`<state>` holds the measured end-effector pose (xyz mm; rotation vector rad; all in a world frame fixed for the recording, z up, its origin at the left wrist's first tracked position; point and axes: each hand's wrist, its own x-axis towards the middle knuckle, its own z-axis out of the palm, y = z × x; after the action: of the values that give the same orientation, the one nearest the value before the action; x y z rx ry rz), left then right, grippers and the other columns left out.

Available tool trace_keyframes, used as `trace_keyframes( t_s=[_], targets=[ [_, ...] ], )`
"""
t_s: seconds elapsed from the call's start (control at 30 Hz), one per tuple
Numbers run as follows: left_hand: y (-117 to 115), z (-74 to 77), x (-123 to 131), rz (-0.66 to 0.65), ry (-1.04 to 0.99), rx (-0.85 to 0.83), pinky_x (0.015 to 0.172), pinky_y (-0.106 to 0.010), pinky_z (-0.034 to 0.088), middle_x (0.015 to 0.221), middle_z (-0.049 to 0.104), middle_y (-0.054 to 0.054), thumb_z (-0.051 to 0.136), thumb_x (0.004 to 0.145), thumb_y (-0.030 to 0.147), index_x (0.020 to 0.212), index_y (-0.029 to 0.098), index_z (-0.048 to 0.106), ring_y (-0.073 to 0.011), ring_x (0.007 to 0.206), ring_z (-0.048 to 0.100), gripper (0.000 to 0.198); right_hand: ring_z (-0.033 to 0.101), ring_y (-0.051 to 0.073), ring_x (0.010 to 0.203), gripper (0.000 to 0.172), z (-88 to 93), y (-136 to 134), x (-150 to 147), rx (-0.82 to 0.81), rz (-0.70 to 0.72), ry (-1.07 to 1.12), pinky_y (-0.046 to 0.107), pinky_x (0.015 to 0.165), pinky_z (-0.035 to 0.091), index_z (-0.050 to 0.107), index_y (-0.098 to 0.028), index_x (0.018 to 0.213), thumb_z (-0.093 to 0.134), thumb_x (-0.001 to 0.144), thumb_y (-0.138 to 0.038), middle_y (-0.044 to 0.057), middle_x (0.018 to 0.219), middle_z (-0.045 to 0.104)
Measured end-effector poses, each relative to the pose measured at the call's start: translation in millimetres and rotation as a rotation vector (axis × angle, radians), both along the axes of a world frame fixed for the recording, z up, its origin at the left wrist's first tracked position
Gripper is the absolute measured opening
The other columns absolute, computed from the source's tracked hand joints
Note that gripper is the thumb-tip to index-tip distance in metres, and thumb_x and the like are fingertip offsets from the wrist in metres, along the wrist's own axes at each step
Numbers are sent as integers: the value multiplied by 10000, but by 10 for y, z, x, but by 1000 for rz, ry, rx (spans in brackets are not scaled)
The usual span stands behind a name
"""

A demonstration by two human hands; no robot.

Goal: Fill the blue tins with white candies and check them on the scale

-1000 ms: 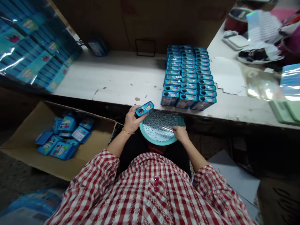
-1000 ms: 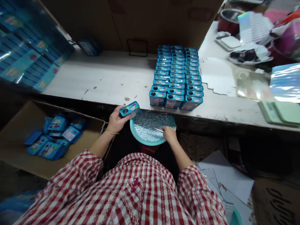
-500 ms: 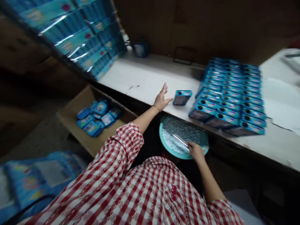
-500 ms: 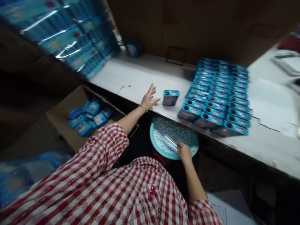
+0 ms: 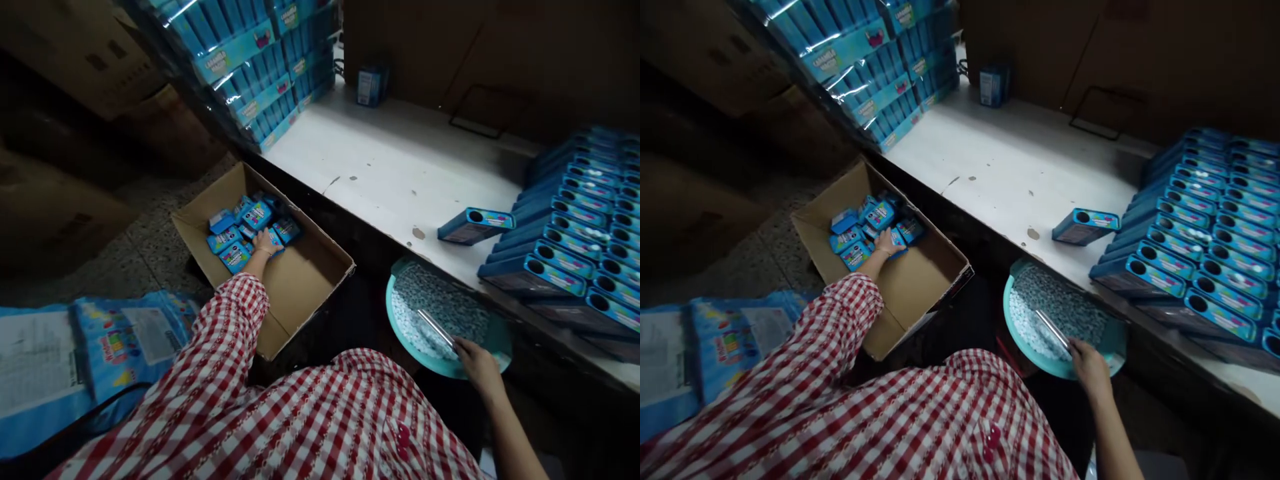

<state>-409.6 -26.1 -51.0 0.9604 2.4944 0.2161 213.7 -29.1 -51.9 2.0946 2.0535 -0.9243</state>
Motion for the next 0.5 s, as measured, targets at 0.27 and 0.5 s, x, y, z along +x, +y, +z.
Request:
trace_keyframes(
  t_s=[0.27,0.5],
  targets=[
    [-76,109,264,-31,-51,-22,1004,-541,296,1409,307,-242,835,352,456,1366,147,318,-446,1307,242,1179,670,254,901,316,57,-9,-179,-11,61,-1,318,780,511,736,-234,853,461,738,-340,68,913,731],
    [-279,970,1032,36,-961,529,797,-448,495,1232,552,-118,249,795,697,1414,262,257,-267,1040,578,757,659,223,931,367,42,133,-128,-9,198,-229,284,783,489,705,-248,1024,424,799,-174,59,1039,703]
  ],
)
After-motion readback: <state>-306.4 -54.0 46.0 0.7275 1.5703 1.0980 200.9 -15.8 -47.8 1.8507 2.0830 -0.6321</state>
